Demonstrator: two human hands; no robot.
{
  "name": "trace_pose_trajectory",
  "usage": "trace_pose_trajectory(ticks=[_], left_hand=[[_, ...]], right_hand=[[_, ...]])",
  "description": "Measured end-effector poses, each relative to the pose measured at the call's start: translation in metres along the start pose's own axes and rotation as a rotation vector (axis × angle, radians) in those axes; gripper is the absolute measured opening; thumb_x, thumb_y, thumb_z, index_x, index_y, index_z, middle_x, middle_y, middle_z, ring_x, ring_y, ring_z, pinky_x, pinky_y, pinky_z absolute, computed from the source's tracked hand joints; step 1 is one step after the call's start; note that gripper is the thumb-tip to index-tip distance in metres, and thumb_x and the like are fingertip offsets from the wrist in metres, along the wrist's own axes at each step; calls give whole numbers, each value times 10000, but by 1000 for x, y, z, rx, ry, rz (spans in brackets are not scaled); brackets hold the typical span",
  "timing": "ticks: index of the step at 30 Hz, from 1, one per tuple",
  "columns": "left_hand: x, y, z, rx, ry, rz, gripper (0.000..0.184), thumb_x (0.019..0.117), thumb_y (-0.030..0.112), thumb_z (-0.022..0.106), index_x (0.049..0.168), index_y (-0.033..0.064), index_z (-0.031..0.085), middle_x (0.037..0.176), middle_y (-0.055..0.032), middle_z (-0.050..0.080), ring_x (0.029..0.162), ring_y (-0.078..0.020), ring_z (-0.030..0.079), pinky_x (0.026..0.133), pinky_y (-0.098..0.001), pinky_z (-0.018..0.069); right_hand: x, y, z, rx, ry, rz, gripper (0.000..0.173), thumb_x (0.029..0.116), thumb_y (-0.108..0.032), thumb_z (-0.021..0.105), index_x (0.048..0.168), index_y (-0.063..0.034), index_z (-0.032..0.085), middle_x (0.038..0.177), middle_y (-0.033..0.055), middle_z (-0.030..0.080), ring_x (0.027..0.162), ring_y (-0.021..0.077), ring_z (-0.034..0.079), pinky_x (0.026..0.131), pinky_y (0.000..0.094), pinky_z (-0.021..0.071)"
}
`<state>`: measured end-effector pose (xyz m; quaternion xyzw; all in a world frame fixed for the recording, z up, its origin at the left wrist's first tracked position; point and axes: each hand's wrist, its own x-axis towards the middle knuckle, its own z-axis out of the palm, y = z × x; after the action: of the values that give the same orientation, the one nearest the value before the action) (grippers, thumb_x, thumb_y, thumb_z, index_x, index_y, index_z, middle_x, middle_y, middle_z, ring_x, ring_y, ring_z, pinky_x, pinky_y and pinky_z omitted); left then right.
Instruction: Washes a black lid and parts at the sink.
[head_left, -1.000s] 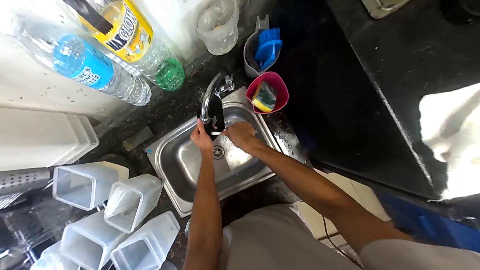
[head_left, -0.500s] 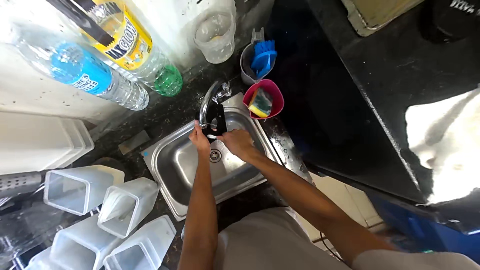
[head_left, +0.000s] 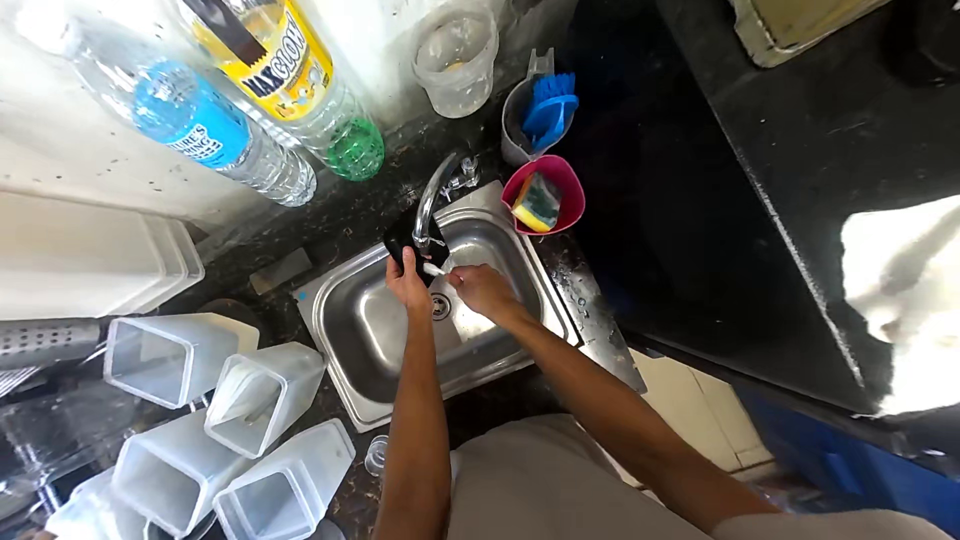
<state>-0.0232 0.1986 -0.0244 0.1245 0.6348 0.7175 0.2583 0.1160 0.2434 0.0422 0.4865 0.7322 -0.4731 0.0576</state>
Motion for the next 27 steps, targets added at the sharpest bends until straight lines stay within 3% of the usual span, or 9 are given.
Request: trace_pose_trajectory(ticks=[5, 8, 13, 15, 17, 20, 22, 24, 27], left_hand=[[2, 5, 4, 112, 57, 28, 247, 1055, 207, 565, 994, 2, 689, 781, -71, 711, 684, -175, 707, 683, -374, 629], [2, 7, 2, 184, 17, 26, 290, 1068, 231, 540, 950, 13, 691, 762, -56, 704, 681, -164, 703, 686, -378, 625], [8, 12, 4, 226, 19, 46, 337, 1075, 262, 530, 910, 21, 700, 718, -58, 713, 628, -172, 707, 631, -377, 625], [1, 15, -4, 258, 27, 45, 328, 1072, 250, 535, 907, 20, 702, 720, -52, 712, 629, -166, 707, 631, -376, 628], [10, 18, -2, 264, 49, 89, 316, 1064, 257, 552, 914, 25, 706, 721, -46, 710, 634, -161, 708, 639, -375, 632], [15, 17, -1, 258, 46, 73, 344, 1072, 288, 535, 906, 34, 697, 719, -47, 713, 637, -171, 713, 639, -386, 634], [13, 17, 0, 280, -8, 60, 335, 1070, 275, 527, 894, 42, 692, 715, -33, 701, 638, -155, 702, 642, -373, 623], [9, 15, 1, 297, -22, 63, 316, 1063, 249, 546, 887, 34, 696, 710, -30, 699, 633, -141, 698, 636, -358, 621], [6, 12, 8, 314, -6, 66, 303, 1056, 238, 564, 901, 25, 715, 739, -19, 698, 674, -104, 685, 673, -328, 610]], right_hand=[[-1, -9, 7, -276, 13, -126, 285, 1054, -344, 542, 1003, -137, 732, 880, 170, 711, 833, 402, 703, 641, 604, 549], [13, -6, -3, -387, -89, -196, 341, 1084, -339, 469, 1116, -113, 722, 987, 205, 726, 938, 433, 704, 737, 629, 543], [18, -12, -11, -499, -80, -241, 279, 1072, -253, 504, 1110, -75, 716, 1017, 217, 714, 929, 441, 695, 740, 615, 548], [12, -12, -20, -517, -133, -129, 225, 1039, -123, 533, 1105, -9, 715, 1084, 259, 698, 1010, 464, 675, 786, 625, 538], [6, -28, -36, -525, -154, 49, 189, 950, 50, 565, 1090, 81, 688, 1138, 296, 661, 1072, 482, 642, 819, 623, 526], [-16, -41, -34, -434, -40, -91, 129, 967, -77, 632, 1028, -18, 728, 1013, 236, 699, 949, 442, 681, 746, 607, 552], [2, -37, -22, -451, -83, -166, 202, 1025, -168, 582, 1075, -37, 727, 1039, 231, 707, 970, 444, 683, 776, 612, 537], [15, -27, -20, -445, -80, -141, 212, 1021, -167, 589, 1053, -18, 736, 1054, 247, 708, 993, 465, 676, 788, 641, 528], [-4, -53, -30, -460, -75, -144, 110, 937, -32, 642, 987, 2, 734, 1000, 238, 702, 953, 444, 679, 761, 610, 542]])
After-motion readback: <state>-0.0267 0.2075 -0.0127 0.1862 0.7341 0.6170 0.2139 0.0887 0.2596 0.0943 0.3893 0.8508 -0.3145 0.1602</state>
